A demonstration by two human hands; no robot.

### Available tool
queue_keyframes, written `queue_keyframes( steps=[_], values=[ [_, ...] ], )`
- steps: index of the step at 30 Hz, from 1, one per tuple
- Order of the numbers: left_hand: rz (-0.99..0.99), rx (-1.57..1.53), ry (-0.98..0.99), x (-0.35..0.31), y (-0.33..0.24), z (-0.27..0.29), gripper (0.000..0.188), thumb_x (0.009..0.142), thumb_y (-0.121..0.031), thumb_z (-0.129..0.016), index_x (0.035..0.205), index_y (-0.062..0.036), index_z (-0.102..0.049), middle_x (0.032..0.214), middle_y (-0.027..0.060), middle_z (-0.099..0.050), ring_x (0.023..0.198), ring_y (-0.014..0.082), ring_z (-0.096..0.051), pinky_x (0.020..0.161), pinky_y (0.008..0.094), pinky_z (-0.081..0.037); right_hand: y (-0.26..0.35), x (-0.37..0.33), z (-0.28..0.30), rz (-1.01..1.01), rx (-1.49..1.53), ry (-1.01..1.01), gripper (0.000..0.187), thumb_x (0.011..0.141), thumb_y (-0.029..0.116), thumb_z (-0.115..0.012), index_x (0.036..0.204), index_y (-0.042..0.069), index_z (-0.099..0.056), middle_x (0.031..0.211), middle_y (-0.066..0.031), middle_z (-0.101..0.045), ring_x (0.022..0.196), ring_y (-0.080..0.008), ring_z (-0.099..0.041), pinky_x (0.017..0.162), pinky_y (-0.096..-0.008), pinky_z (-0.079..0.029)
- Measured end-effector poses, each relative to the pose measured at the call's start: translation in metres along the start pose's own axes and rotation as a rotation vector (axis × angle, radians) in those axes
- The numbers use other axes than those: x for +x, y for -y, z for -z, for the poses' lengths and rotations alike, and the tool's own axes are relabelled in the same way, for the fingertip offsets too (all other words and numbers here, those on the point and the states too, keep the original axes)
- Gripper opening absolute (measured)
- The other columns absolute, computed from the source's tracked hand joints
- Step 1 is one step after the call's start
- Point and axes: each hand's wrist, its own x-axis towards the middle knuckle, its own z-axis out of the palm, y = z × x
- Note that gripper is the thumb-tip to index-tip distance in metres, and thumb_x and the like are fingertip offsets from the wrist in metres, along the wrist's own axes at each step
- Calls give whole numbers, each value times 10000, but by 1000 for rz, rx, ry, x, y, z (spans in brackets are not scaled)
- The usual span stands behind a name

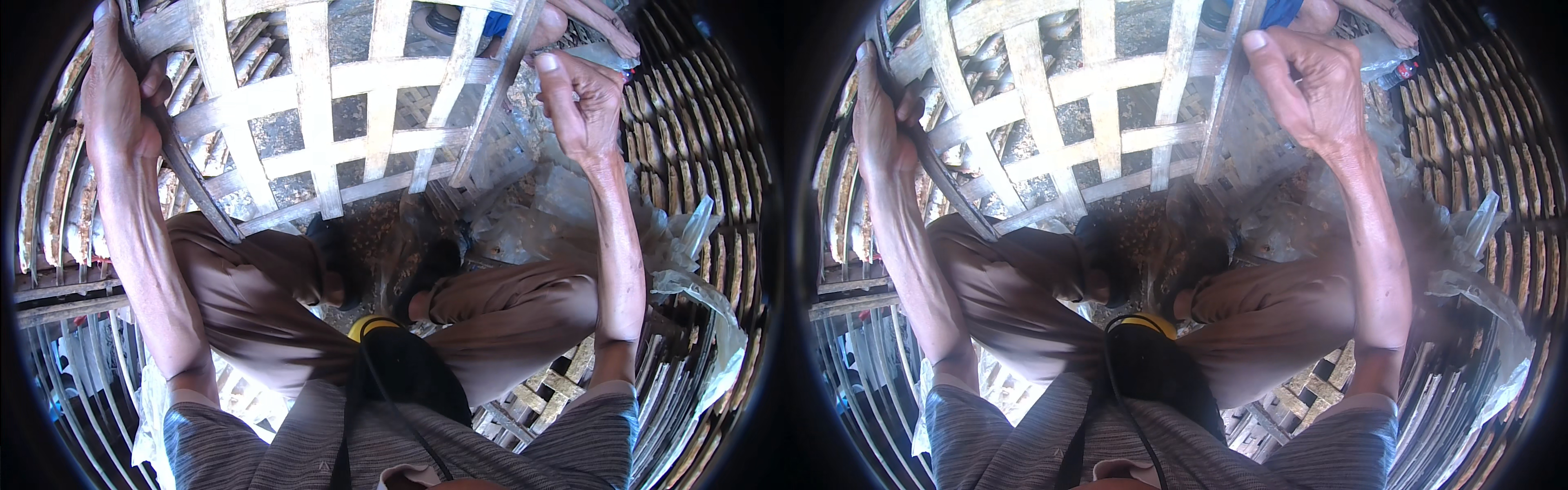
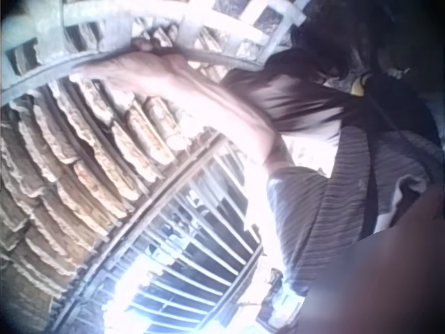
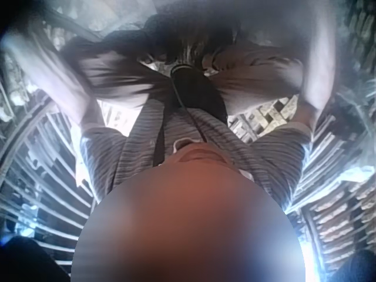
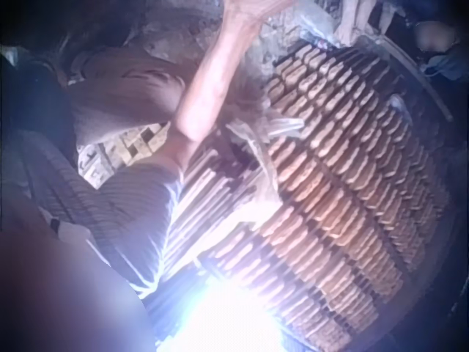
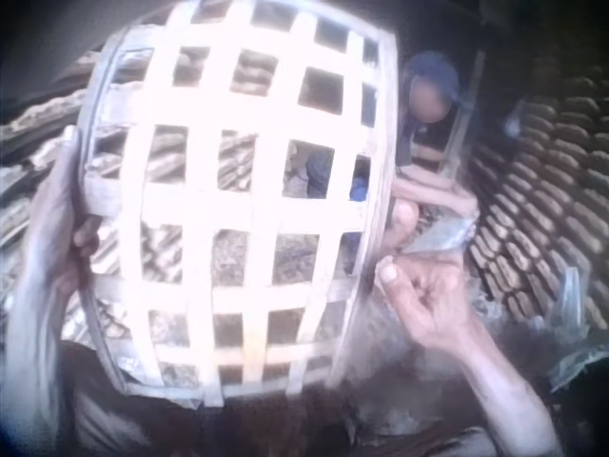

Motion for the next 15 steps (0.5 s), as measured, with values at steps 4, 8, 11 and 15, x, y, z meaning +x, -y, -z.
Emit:
queue_keyframes(
  steps=[4, 8, 11, 15],
  values=[
    [2, -12, 16, 4, 1, 2, 386, 1054, -519, -671, 1132, -142, -683, 749, -54, -470, 531, 51, -394, 523, 224, -326, 9, 2, -9, 42, -150, -28, 149, 990, 178, -737, 918, 48, -724, 732, -66, -711, 565, -185, -668, 565, -347, -546],
    [-20, -11, 41, 6, 3, 6, 394, 1055, -521, -669, 1143, -137, -683, 747, -52, -457, 535, 52, -395, 526, 229, -326, -4, -4, -16, 82, -180, 41, 224, 948, 184, -793, 1151, 90, -791, 888, -84, -785, 616, -234, -715, 601, -365, -598],
    [14, 26, -10, 5, 2, 1, 404, 1058, -522, -663, 1160, -132, -684, 747, -53, -445, 541, 53, -396, 531, 236, -327, -6, 0, -20, 105, -151, -43, 178, 944, 177, -792, 1094, 80, -789, 896, -79, -782, 651, -224, -727, 607, -366, -597],
    [-1, 32, -10, 2, 0, -1, 415, 1057, -529, -662, 1164, -128, -682, 741, -53, -440, 544, 55, -396, 537, 239, -328, -3, -2, -14, 77, -109, 130, 103, 924, 155, -806, 973, 67, -787, 874, -53, -766, 690, -198, -731, 610, -369, -595]
  ],
)
